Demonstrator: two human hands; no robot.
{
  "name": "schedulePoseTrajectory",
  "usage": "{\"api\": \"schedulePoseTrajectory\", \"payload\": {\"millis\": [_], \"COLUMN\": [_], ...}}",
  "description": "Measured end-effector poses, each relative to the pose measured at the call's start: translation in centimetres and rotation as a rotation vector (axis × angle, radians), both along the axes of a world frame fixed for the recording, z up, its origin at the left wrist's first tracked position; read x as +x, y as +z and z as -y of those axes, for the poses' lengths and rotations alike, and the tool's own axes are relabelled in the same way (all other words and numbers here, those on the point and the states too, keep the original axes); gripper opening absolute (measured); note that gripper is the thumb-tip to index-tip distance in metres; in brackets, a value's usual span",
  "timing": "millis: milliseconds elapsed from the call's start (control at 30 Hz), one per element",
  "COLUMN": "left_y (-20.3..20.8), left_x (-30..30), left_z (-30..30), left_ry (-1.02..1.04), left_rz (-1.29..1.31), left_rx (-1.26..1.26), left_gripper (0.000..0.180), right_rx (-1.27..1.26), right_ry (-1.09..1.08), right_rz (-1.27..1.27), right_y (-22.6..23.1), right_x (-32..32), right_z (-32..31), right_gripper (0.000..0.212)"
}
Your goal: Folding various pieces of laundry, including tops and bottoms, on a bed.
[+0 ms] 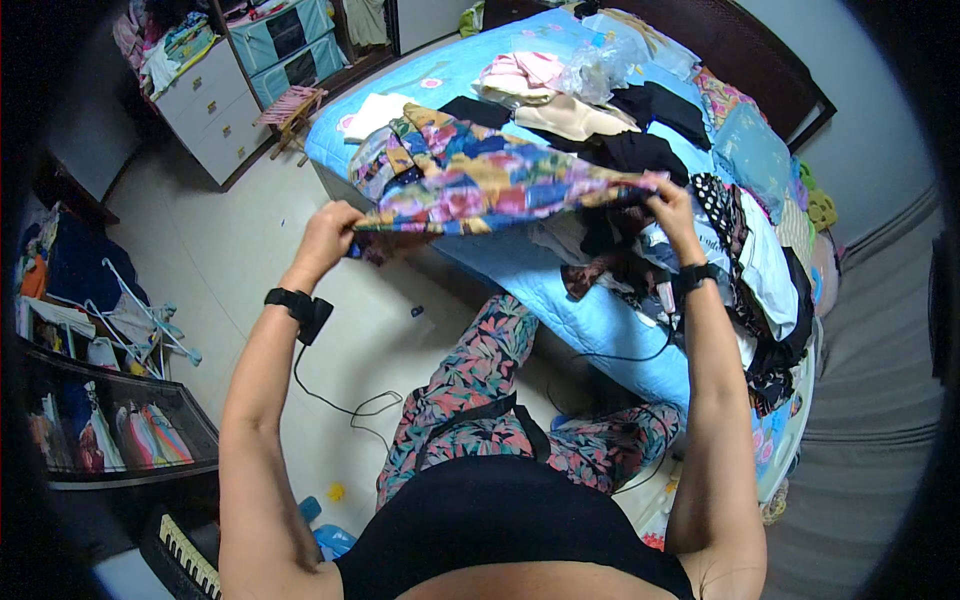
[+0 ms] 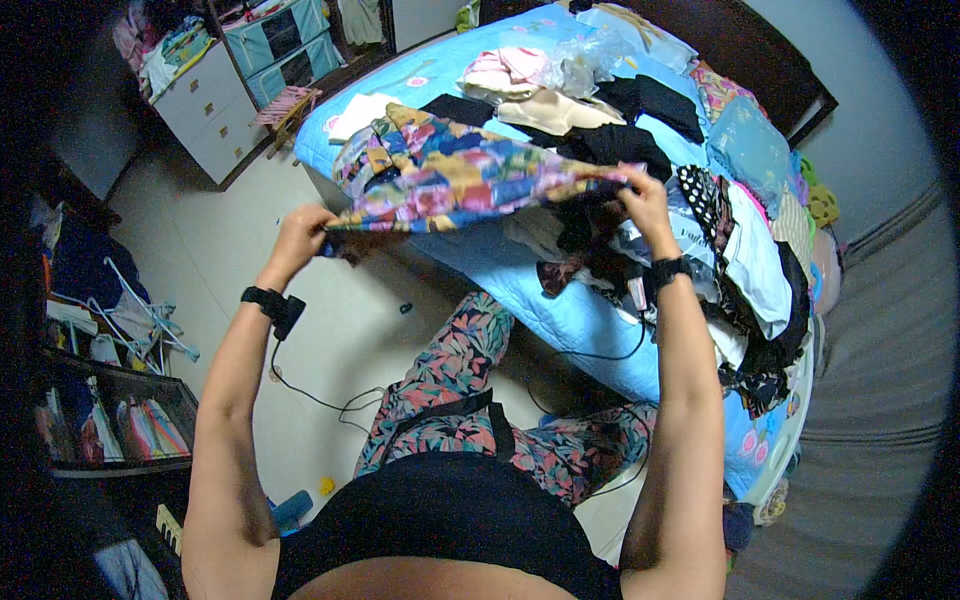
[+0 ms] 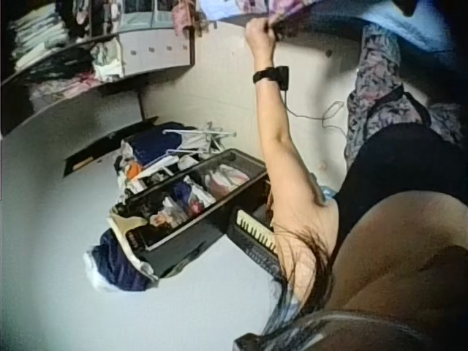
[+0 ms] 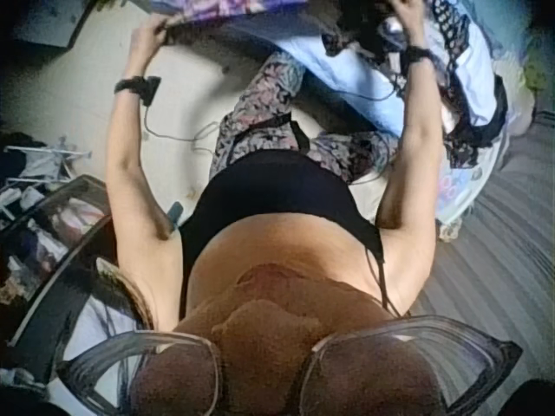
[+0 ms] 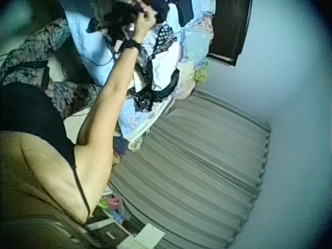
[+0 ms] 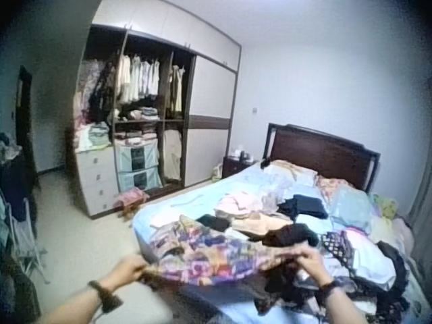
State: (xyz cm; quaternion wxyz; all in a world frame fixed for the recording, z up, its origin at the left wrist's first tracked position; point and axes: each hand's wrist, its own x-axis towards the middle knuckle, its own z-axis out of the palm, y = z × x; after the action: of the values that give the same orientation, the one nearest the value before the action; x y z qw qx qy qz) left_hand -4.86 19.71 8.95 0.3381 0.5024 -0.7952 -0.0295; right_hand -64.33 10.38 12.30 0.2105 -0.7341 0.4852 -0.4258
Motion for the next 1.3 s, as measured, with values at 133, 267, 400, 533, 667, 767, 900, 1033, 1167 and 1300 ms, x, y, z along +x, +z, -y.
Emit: {"api": "schedulePoseTrajectory", "payload": {"millis": [133,267,400,533,667,767,900,1033,1167,1300], "left_y": [-2.3,-2.4,-3.0,-3.1,-1.4,1.0,3.0,-0.9,-7.9,-9.0], "left_x": [-0.5,-0.8,-0.2,-0.7,-0.5,-3.2,-10.6,-15.2,-20.3,-22.3], "left_z": [-1.4,-1.7,-2.3,-1.8,4.0,12.2,20.7,21.6,12.2,4.0], "left_ry": [-0.002,0.011,0.005,0.061,-0.075,-0.120,0.100,0.257,-0.043,-0.195], "left_rz": [0.036,-0.318,-0.519,-0.492,-0.423,-0.225,-0.129,-0.166,-0.108,0.071], "left_rx": [0.112,0.285,0.540,0.612,0.522,0.342,0.046,-0.139,-0.104,0.063], "left_gripper": [0.013,0.019,0.020,0.020,0.019,0.019,0.033,0.039,0.043,0.058], "right_rx": [0.068,0.108,0.124,0.129,0.119,0.127,0.202,0.258,0.277,0.247], "right_ry": [-0.047,-0.015,-0.009,-0.002,0.062,0.039,0.014,0.020,-0.023,0.003], "right_rz": [-0.088,-0.127,-0.183,-0.187,-0.319,-0.362,-0.287,-0.222,-0.201,-0.178], "right_y": [-4.5,-5.6,-6.0,-6.5,-6.7,-8.5,-9.9,-10.6,-10.4,-9.9], "right_x": [-0.5,-0.9,-0.8,-1.1,-0.8,-1.5,-1.2,-0.8,-1.2,-0.7], "right_z": [-5.3,-8.9,-10.7,-11.8,-13.5,-14.2,-15.0,-15.2,-15.9,-16.1], "right_gripper": [0.035,0.037,0.044,0.045,0.044,0.043,0.047,0.054,0.053,0.049]}}
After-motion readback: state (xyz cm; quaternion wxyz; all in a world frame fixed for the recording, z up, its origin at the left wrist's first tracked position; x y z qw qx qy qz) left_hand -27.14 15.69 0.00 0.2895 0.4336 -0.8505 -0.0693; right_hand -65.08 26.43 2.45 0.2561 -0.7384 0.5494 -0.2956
